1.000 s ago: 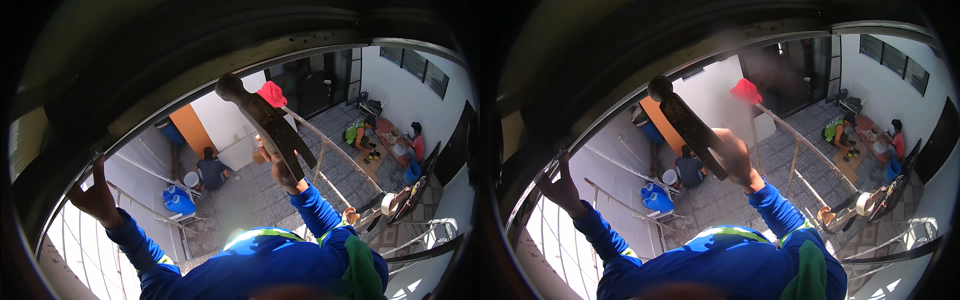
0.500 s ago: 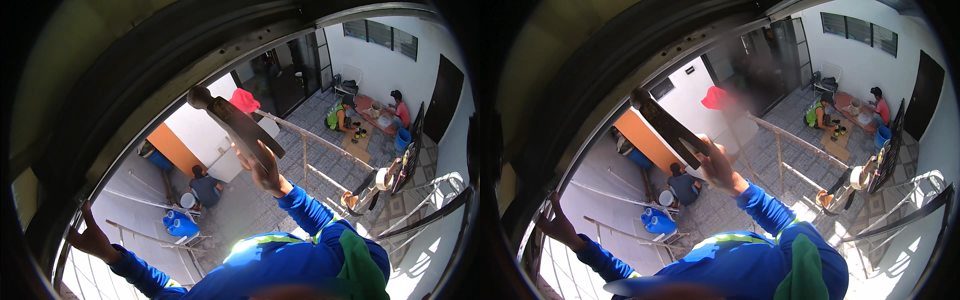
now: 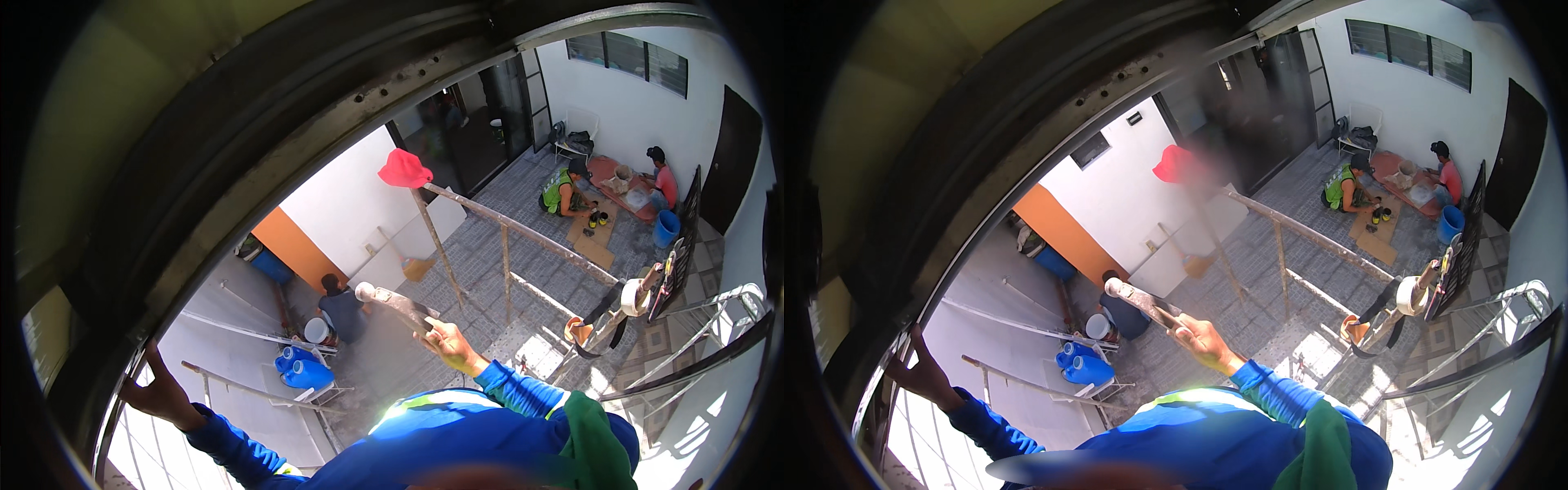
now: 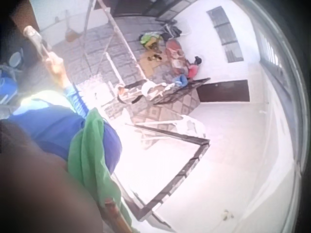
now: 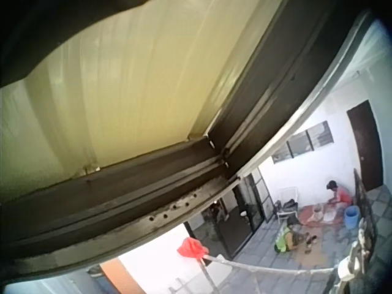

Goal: The person positions a metal frame against a wall, taps it with a hammer, and uses a power drill to secure it. The person then retrieves a box of fasteners and selects screws.

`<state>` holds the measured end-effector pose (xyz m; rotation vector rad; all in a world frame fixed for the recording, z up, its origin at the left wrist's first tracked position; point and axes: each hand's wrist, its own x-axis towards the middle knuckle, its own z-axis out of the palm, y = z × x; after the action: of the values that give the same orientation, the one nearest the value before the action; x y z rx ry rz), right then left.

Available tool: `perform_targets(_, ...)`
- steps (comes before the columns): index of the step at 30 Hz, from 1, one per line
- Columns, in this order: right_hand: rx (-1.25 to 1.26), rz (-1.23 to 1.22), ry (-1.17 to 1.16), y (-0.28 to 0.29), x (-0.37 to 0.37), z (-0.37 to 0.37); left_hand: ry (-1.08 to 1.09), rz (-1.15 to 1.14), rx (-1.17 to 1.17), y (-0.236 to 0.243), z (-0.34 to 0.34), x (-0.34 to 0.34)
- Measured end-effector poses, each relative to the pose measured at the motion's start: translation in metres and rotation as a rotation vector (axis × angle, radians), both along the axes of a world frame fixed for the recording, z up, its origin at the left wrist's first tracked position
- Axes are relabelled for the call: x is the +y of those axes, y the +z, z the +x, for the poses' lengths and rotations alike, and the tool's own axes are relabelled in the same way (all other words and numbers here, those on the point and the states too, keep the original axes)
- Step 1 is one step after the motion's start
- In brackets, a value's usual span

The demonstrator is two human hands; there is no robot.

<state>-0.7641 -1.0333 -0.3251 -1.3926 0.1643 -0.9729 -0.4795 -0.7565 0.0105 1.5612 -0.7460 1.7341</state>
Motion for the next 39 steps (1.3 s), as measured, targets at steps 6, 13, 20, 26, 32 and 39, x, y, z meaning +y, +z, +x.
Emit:
perform_targets(6,0.434,0.088,-0.070,-0.062,0.017,-0.023,0.082,-0.132,-0.313,-0.016,-0.055,-0.032)
perform_targets(13,0.388,0.009,-0.172,-0.075,0.012,-0.033,-0.561,0.553,-0.387,-0.004,-0.182,-0.125)
perform_targets(20,0.398,-0.010,-0.197,-0.069,0.015,-0.039,-0.345,0.645,-0.360,0.063,-0.202,-0.196)
perform_targets(26,0.501,0.130,-0.223,-0.080,0.011,-0.049,-0.369,0.611,-0.358,0.061,-0.197,-0.203)
perform_targets(32,0.390,0.132,-0.271,-0.091,0.000,-0.052,-0.383,0.620,-0.353,0.059,-0.193,-0.203)
perform_targets(39,0.389,0.138,-0.262,-0.098,-0.004,-0.056,-0.384,0.643,-0.362,0.059,-0.191,-0.198)
